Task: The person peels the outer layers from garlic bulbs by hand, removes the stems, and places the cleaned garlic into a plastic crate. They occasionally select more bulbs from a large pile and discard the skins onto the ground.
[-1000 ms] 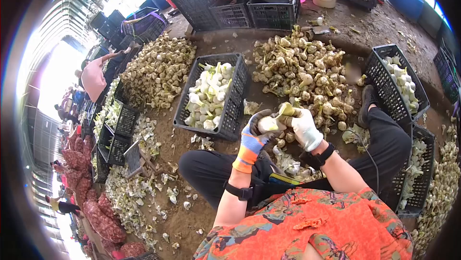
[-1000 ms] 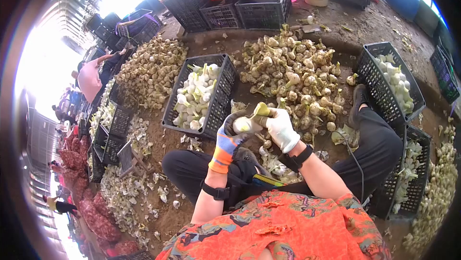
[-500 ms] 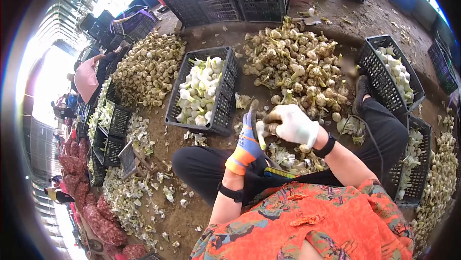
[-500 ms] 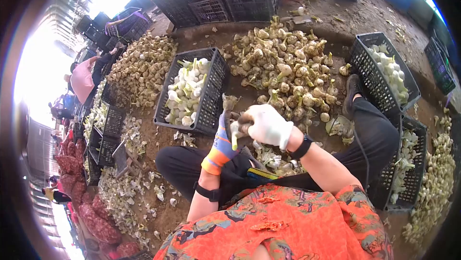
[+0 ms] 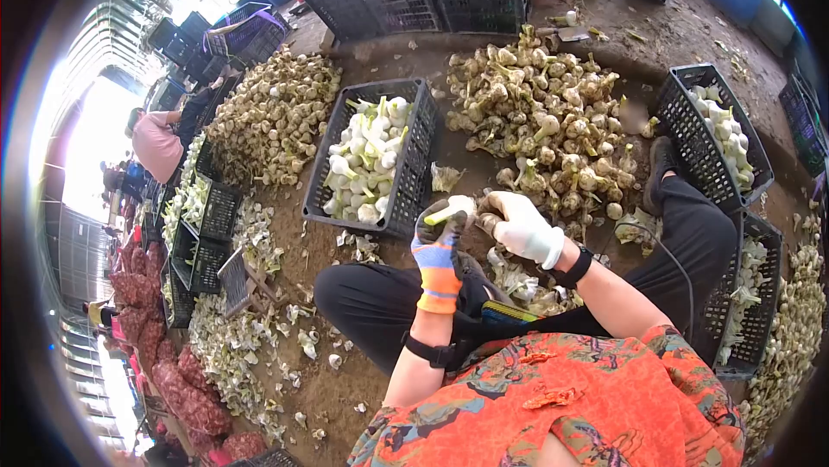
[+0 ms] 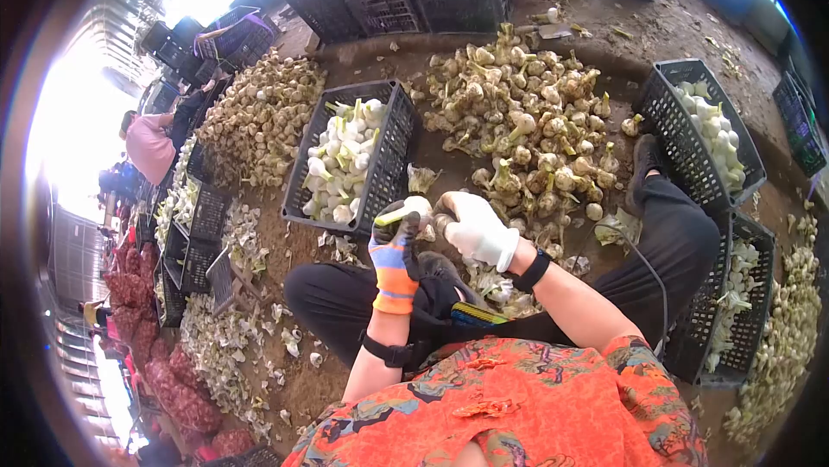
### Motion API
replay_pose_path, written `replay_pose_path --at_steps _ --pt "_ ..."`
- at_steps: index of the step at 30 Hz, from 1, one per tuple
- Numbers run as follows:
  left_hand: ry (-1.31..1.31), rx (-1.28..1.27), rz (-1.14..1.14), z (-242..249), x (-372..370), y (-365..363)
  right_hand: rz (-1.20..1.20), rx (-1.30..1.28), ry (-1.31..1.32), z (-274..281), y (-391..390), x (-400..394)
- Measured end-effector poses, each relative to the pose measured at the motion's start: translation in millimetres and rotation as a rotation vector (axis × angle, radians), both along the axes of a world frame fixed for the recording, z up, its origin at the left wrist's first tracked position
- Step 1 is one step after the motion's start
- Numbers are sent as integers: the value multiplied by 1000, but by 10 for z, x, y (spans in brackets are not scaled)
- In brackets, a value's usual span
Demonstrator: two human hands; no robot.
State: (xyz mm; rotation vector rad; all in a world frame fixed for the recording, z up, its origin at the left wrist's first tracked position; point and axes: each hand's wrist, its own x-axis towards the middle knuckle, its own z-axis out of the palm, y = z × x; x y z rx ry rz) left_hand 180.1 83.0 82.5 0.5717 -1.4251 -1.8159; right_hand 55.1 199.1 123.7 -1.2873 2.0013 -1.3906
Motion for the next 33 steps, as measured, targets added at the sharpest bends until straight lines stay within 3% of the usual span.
replay_pose_path --at_steps 2,4,9,11,13,14,15,16,17,18,19,20,21,22,23,24,25,26,27,28,29,30,32,33 --pt "-80 105 28 -54 33 -39 -118 -31 82 -114 -47 -13" --pt "126 299 -14 16 10 -35 -183 -65 179 -161 -75 -126" --pt "462 631 -161 -67 52 -227 -240 276 269 -691 -84 -488" --pt "494 765 -165 -206 99 -457 115 762 161 -732 -58 -526" --pt "341 777 114 -181 78 -711 478 956 305 -1179 -6 -483" --pt "331 826 225 -207 66 -909 341 922 247 -1313 -80 -404" --pt "419 703 293 -87 37 -971 285 868 225 -1377 -216 -340" --pt "213 311 233 -188 97 -1089 178 728 270 -1573 -350 -260" --pt "198 175 194 -159 160 -1174 83 563 322 -1824 -587 -136" --pt "405 560 162 -111 200 -1150 76 350 321 -2144 -804 -45" --pt "491 738 193 -65 247 -1105 191 347 282 -2242 -990 9" --pt "526 797 239 -46 290 -1038 220 294 269 -2425 -1259 142" --pt "499 773 188 -195 275 -1012 347 283 422 -2397 -1355 197" --pt "486 649 251 -823 271 -1087 479 305 670 -2516 -1431 202" --pt "211 519 334 -509 201 -867 357 579 212 -2732 -1539 209" --pt "111 356 423 -968 148 -917 277 725 58 -2534 -1562 189" --pt "-3 214 498 -1399 105 -954 168 530 -266 -2817 -1519 149" --pt "-86 61 501 -1302 65 -910 76 304 -571 -3119 -1485 108" --pt "-172 -84 497 -1204 19 -835 -74 247 -940 -2781 -1389 67" --pt "-120 -101 453 -1270 -26 -824 11 138 -1220 -2536 -1289 -56" --pt "-172 -105 354 -1800 -94 -942 36 -3 -1534 -2094 -1207 -95" --pt "-381 -95 232 -1638 -104 -891 -18 -129 -1634 -1563 -1160 -42" --pt "-331 10 95 -1162 -169 -646 260 -242 -1508 -746 -979 -31" --pt "-68 76 75 -1018 -232 -579 119 -242 -1314 -285 -957 164"
